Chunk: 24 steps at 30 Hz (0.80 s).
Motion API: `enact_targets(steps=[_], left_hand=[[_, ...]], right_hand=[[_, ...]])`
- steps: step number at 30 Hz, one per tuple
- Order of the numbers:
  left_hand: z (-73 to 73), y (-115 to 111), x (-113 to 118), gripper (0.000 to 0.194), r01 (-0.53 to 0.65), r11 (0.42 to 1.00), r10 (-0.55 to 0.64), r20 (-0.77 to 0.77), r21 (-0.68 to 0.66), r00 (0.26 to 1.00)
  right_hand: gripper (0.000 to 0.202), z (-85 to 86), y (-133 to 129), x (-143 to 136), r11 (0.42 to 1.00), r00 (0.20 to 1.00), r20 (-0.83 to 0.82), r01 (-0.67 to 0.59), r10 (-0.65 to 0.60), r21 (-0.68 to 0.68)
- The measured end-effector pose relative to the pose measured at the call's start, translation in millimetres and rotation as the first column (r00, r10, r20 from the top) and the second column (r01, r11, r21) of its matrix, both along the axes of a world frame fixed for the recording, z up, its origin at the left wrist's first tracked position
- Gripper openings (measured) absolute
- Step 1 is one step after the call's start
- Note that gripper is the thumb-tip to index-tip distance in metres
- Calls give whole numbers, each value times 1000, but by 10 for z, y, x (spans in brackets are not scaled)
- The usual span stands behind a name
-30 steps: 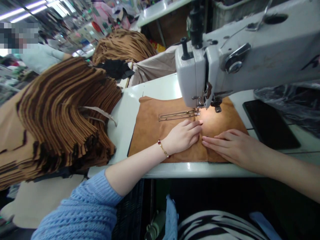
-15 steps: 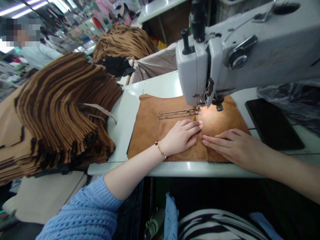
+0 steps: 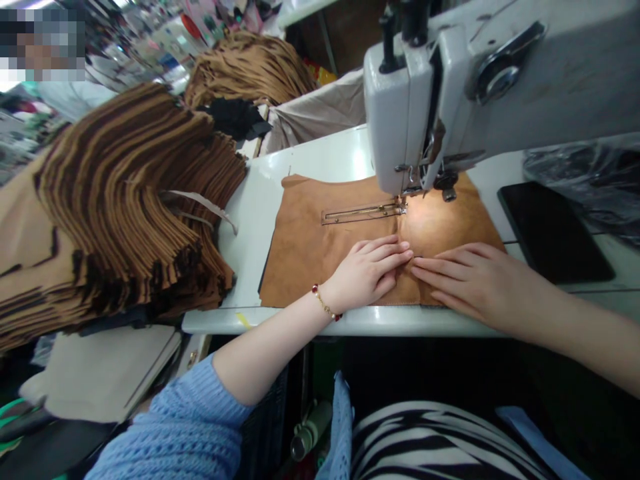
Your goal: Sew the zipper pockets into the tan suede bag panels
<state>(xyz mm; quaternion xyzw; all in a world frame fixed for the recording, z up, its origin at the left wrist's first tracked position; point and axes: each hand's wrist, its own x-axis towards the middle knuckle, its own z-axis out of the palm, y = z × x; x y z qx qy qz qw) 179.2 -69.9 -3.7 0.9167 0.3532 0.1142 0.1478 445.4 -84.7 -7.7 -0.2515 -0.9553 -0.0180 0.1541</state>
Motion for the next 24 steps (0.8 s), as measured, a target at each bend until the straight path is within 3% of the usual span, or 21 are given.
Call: enact_targets(steps=[7, 13, 16, 24], left_hand=[[-22, 6, -6, 42, 7, 1000, -7, 25, 27, 1000], [24, 5, 21, 40, -16, 1000, 16, 17, -2, 1000], [63, -42, 74, 35, -81, 997, 81, 19, -13, 997], [13, -253, 197, 42, -218, 976, 217, 46, 4, 975]], right_hand=[[34, 34, -525, -241, 991, 998, -31, 64, -60, 119], [29, -7, -481, -301, 984, 992, -125, 28, -7, 173], [30, 5, -454, -306, 986, 991, -134, -1, 24, 170], [35, 8, -519, -265, 989, 999, -17, -33, 36, 147]])
